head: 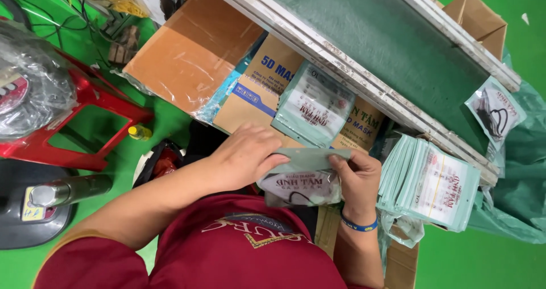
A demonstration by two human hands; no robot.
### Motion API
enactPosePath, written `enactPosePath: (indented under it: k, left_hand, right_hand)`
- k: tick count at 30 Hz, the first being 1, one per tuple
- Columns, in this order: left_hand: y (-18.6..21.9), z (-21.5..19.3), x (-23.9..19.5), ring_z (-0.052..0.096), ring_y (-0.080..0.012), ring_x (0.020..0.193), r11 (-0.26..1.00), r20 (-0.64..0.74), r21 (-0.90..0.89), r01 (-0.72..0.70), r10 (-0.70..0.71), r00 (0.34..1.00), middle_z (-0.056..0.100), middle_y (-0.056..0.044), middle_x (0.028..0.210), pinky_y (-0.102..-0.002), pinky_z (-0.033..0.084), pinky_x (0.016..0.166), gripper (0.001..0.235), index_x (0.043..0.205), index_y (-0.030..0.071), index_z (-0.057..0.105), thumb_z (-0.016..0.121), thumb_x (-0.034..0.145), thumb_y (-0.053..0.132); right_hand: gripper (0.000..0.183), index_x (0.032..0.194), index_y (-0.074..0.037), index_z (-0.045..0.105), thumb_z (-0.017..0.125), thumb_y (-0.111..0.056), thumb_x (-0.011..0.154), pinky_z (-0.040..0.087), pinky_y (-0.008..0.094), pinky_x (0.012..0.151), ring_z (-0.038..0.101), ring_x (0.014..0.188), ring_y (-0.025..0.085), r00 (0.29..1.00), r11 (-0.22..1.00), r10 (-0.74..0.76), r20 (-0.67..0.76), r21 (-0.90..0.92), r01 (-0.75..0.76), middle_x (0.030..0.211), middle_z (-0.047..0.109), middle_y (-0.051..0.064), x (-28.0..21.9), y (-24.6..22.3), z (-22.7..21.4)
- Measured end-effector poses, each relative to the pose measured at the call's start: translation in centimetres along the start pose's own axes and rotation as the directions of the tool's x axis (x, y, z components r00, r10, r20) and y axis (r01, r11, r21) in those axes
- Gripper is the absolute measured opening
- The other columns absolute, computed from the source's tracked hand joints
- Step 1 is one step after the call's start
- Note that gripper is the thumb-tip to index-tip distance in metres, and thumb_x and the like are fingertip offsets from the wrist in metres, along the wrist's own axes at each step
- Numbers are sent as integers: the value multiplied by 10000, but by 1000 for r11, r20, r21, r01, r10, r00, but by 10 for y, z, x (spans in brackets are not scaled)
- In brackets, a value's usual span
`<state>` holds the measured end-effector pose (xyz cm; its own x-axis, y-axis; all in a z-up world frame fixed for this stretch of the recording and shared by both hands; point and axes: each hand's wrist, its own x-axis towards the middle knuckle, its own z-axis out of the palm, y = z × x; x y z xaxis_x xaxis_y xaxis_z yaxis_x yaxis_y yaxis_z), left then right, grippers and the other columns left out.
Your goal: The person packages masks by hand, taking them from a conveyor belt, grouping them, and placing them into individual plastic sleeves and larger boxes.
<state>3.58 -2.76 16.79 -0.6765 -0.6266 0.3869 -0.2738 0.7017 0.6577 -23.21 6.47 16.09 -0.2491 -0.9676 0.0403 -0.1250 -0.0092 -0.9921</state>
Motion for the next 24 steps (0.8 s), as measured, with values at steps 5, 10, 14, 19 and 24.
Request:
enactPosePath:
  k: [5, 10, 14, 19, 24]
  left_hand:
    - [-5, -24, 10, 605, -332, 1005, 980, 120, -174, 98, -78, 990, 643, -102, 985, -442, 458, 859, 251, 1035, 70, 676, 713, 935, 297]
    - [13, -28, 32, 585, -281, 998, 997, -44, 29, -77, 78, 996, 624, -70, 939, -453, 392, 868, 261, 981, 72, 679, 762, 841, 276]
    - [14, -21, 34, 562, -232, 995, 983, -31, 135, -123, 128, 991, 591, -22, 909, -427, 358, 880, 121, 902, 120, 651, 751, 864, 178]
    - [6, -22, 35, 622, -329, 866, 999, 69, 15, -31, 30, 997, 643, -106, 820, -479, 439, 766, 191, 929, 86, 633, 694, 933, 267]
    - [-32, -18, 81, 640, -439, 774, 999, 134, -32, -4, 8, 991, 677, -198, 773, -528, 489, 691, 343, 929, 55, 639, 654, 1008, 388]
  right_hand:
    - [78, 993, 48, 765, 736, 26, 924, 486, 207, 688, 622, 759, 62, 999, 999, -40, -8, 36, 40, 859, 736, 31, 12, 5, 1]
    - [94, 1014, 46, 774, 748, 15, 929, 463, 206, 667, 597, 758, 60, 996, 996, -81, 40, -18, 82, 873, 716, 23, 20, -16, 8]
    - [119, 1032, 38, 769, 746, 20, 916, 484, 205, 699, 618, 782, 64, 986, 994, -97, 135, -30, 102, 897, 723, 30, 25, -23, 11]
    - [92, 1008, 32, 760, 720, 13, 928, 513, 218, 719, 646, 811, 71, 991, 992, -100, 94, -69, 107, 934, 744, 28, 24, -32, 1]
    - [85, 931, -21, 775, 707, -70, 921, 475, 222, 654, 594, 733, 40, 998, 990, -30, 46, -139, 36, 794, 705, -26, 74, -43, -37]
